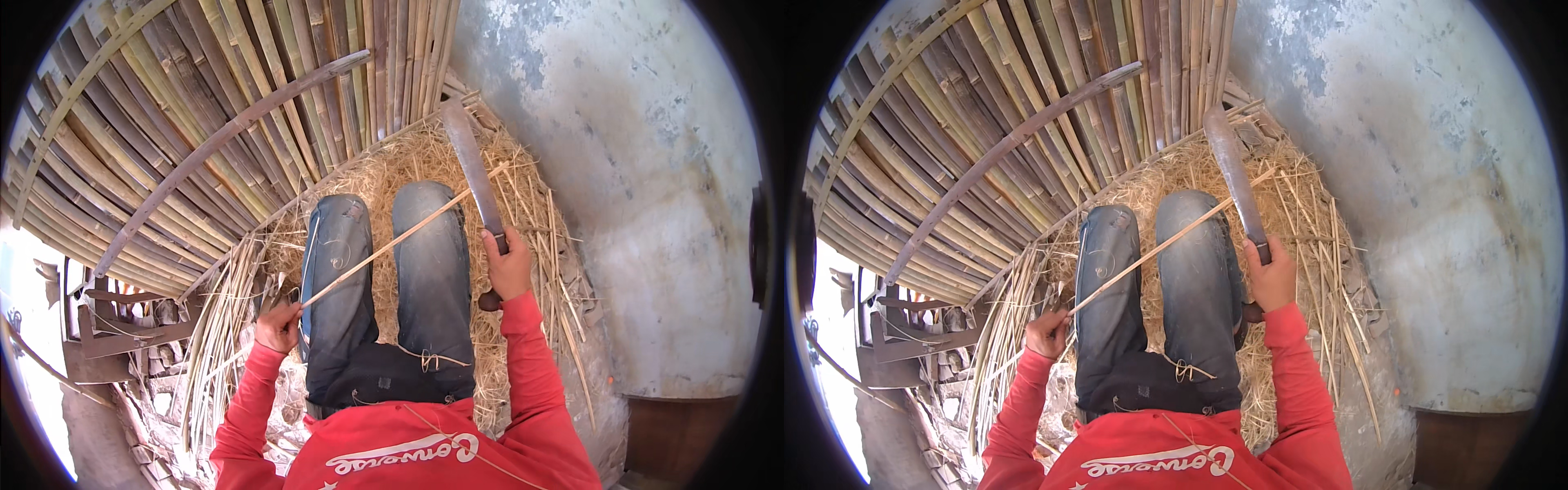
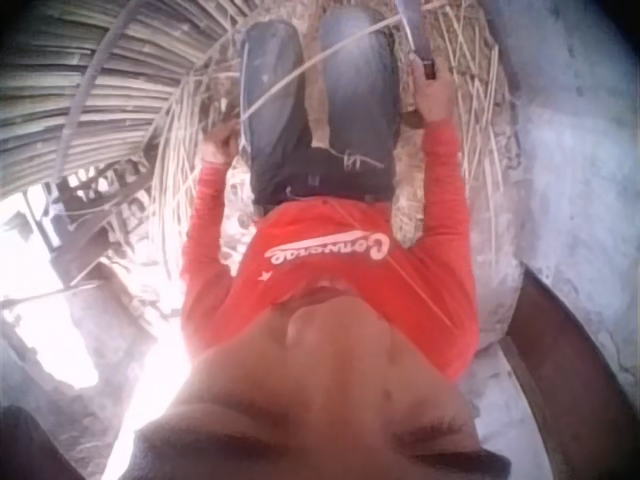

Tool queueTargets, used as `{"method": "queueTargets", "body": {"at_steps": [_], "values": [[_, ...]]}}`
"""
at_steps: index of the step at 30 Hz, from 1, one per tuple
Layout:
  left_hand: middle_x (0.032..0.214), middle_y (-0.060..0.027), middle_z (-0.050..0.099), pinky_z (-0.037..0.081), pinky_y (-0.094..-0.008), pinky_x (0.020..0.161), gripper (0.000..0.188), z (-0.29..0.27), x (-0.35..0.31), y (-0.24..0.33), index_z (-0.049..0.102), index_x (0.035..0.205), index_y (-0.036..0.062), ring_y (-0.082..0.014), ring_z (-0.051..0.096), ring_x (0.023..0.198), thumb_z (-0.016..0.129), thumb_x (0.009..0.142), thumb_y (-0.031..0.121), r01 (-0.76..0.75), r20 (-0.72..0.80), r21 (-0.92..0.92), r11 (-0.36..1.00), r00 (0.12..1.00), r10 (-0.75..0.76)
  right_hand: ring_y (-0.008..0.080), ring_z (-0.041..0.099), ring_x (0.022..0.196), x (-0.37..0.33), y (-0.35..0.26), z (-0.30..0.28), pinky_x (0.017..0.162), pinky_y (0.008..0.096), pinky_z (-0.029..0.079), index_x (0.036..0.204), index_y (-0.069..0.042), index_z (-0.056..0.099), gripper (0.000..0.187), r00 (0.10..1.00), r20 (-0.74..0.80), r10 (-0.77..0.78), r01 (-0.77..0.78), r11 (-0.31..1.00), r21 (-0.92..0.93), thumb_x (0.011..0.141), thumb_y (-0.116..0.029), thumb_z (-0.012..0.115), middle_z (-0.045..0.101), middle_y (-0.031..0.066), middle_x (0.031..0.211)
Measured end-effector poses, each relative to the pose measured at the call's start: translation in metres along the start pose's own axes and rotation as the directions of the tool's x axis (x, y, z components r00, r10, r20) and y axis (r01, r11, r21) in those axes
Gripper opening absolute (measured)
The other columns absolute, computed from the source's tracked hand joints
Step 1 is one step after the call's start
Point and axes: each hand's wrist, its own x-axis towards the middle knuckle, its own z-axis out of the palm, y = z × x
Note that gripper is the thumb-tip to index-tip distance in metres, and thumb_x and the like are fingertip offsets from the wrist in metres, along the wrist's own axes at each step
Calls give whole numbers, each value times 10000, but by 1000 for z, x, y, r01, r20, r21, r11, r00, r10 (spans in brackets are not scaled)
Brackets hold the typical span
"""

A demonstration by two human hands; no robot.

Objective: The person uses a large knife to strip thin pieces of bark or outer fibers from a long wooden stick while sitting on straw, holding the stick between their knees and hands.

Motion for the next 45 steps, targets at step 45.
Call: {"method": "queueTargets", "body": {"at_steps": [45], "values": [[806,-211,692,502,-400,587,116,62,72,78,747,1007,-38,-370,670,649,718,928,42,61,-5,-220,974,998,-64,344,660,637,-44,-20,-1,610,453,501,1007,-36,701,409,940,294,-170,196,979,-62,928,-431,773,681,177,729]]}}
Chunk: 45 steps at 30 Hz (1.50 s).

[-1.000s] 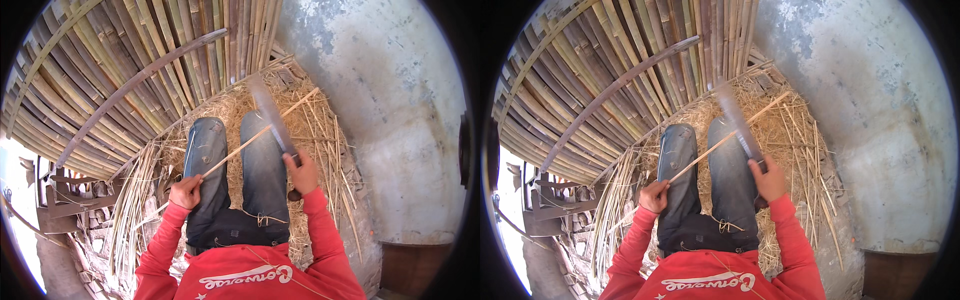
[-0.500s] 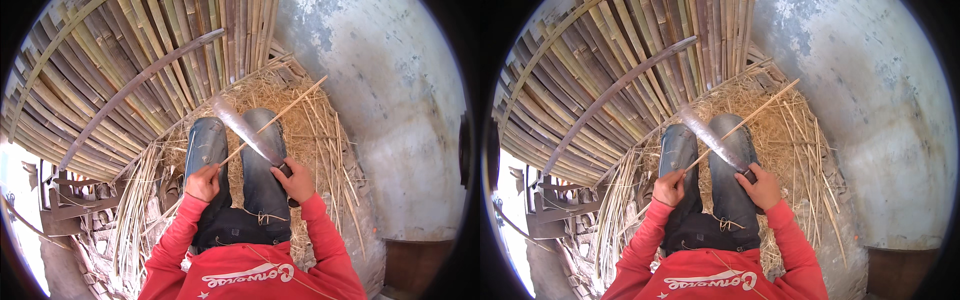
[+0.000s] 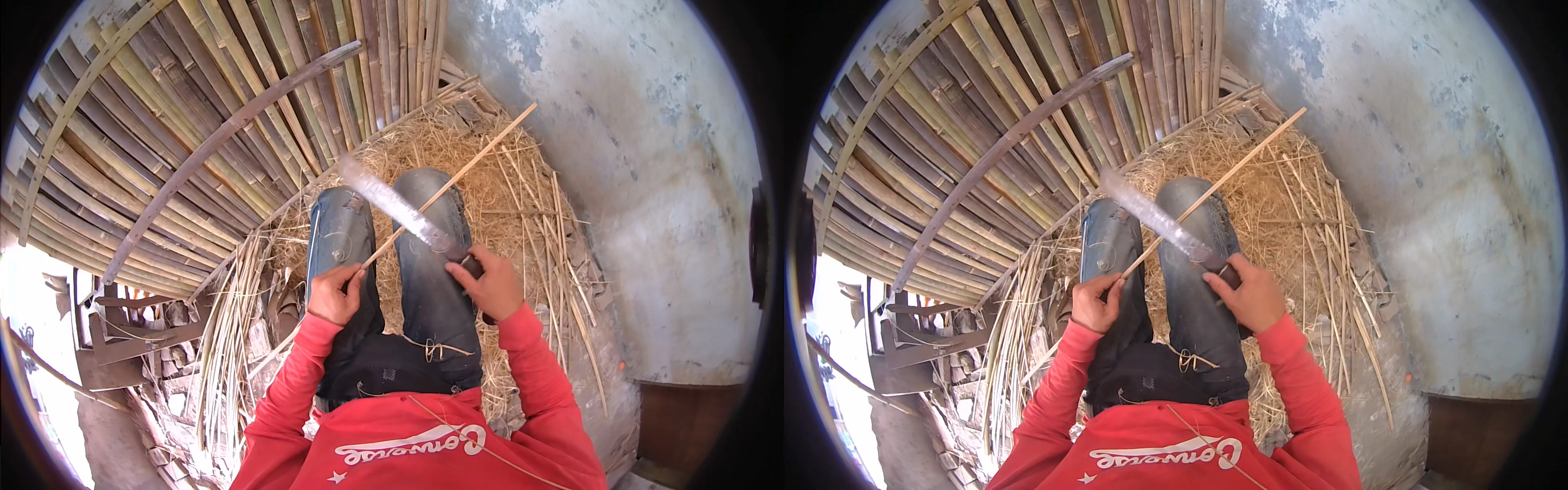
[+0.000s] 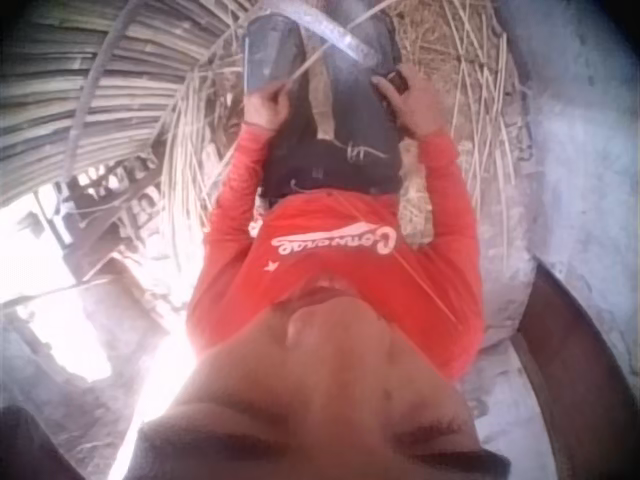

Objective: The person uses a large knife to strip thin pieces of bark or outer fibers from a long wooden stick while sitting on straw, holding the stick between their knees and hands.

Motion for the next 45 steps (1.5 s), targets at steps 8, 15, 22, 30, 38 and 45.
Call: {"method": "queueTargets", "body": {"at_steps": [8,15,22,30,38,45], "values": [[788,-201,701,528,-377,612,114,3,6,11,756,1008,-40,-342,693,653,733,912,16,-51,7,118,992,999,51,366,703,695,14,4,-21,633,436,531,1014,-30,690,379,952,-130,278,-273,960,54,932,-388,780,703,192,767],[810,-219,711,536,-392,622,108,19,16,18,759,996,-36,-376,702,684,740,909,26,-58,-53,82,995,997,62,342,677,636,9,-9,-7,614,436,515,978,-34,702,366,988,-27,149,-146,986,84,921,-384,792,677,179,714],[779,-214,713,532,-370,611,114,30,29,24,766,990,-38,-342,719,670,740,913,43,-55,-38,-3,999,998,54,302,642,640,8,1,5,618,430,495,969,-20,702,383,990,-63,128,-124,990,72,910,-384,805,670,170,726],[829,-230,725,555,-397,625,113,35,32,24,776,987,-14,-395,716,697,737,913,62,2,-31,-65,998,1000,-4,257,626,593,15,0,1,603,388,492,950,5,720,372,946,-109,305,-276,935,221,915,-353,813,661,141,679],[754,-217,702,541,-396,602,107,32,35,30,786,960,5,-363,701,635,737,924,94,112,27,-81,990,994,-110,201,655,643,18,7,-8,627,378,510,999,1,742,356,933,-90,348,-321,919,227,924,-341,810,694,132,728],[729,-209,695,540,-404,605,116,28,36,23,794,952,18,-366,702,632,736,929,115,113,54,-63,992,993,-109,210,638,610,19,3,-8,602,379,499,960,8,738,372,953,-90,290,-266,940,212,925,-357,805,691,122,710]]}}
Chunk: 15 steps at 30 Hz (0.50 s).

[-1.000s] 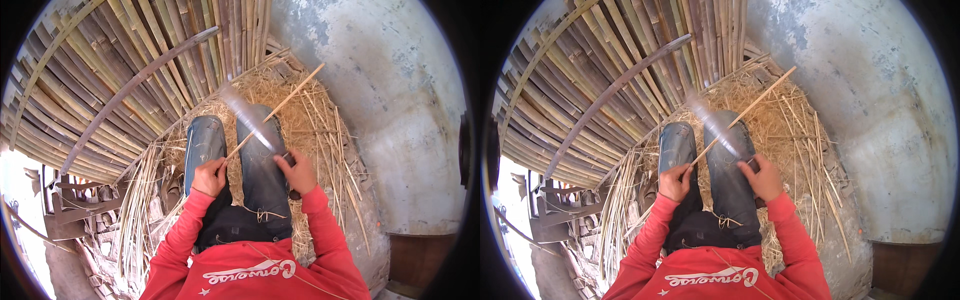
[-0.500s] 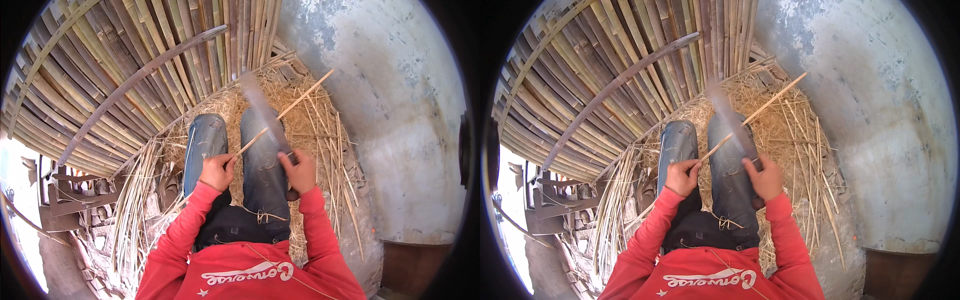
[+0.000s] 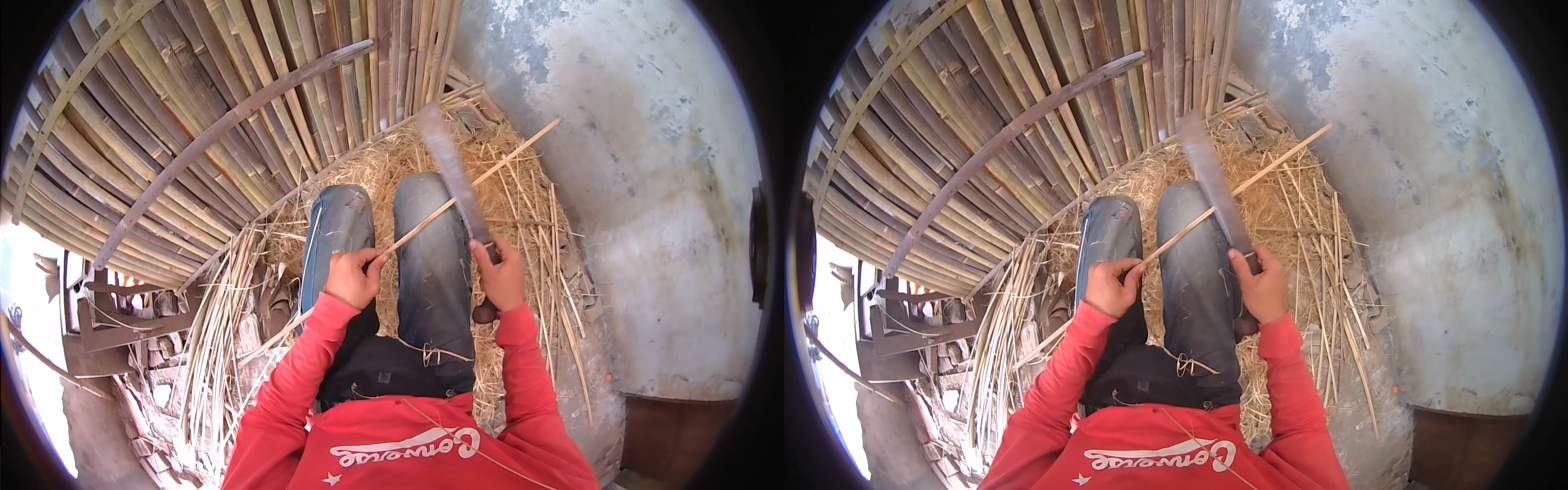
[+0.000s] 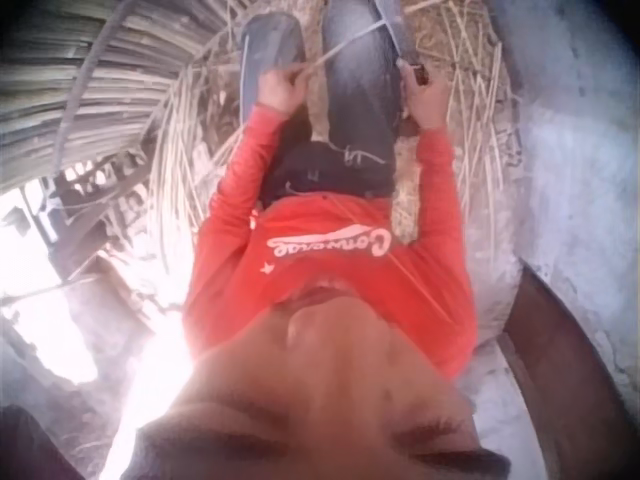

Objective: The person uses a large knife to strip thin pieces of bark or outer fibers from a long wooden stick while sitting on straw, holding the stick between their knees and hands.

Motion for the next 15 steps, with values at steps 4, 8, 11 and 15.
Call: {"method": "queueTargets", "body": {"at_steps": [4,8,11,15], "values": [[724,-207,696,544,-406,609,120,7,4,1,796,950,20,-353,703,627,737,931,123,-41,-16,13,999,999,41,159,624,601,-12,-3,5,567,356,475,944,17,733,360,998,68,-9,10,1000,-18,933,-336,806,672,90,678],[749,-197,715,547,-406,618,154,1,-4,-5,795,1007,26,-348,706,633,739,941,154,43,17,-44,998,999,-43,123,580,540,-10,-4,1,526,315,442,937,36,724,383,960,261,99,-134,984,118,934,-339,808,630,48,612],[769,-183,728,544,-401,614,245,-18,-15,-7,774,1135,45,-336,705,626,747,950,203,-18,26,43,999,1000,17,115,565,528,-11,1,2,521,311,438,944,37,724,388,967,242,76,-114,982,148,935,-341,808,630,46,612],[769,-146,721,530,-387,597,382,-95,-53,-23,730,1270,70,-289,693,620,763,958,287,59,182,336,940,975,-126,114,569,552,-8,15,1,536,314,444,958,27,732,377,991,125,47,-64,988,138,936,-342,807,644,48,639]]}}
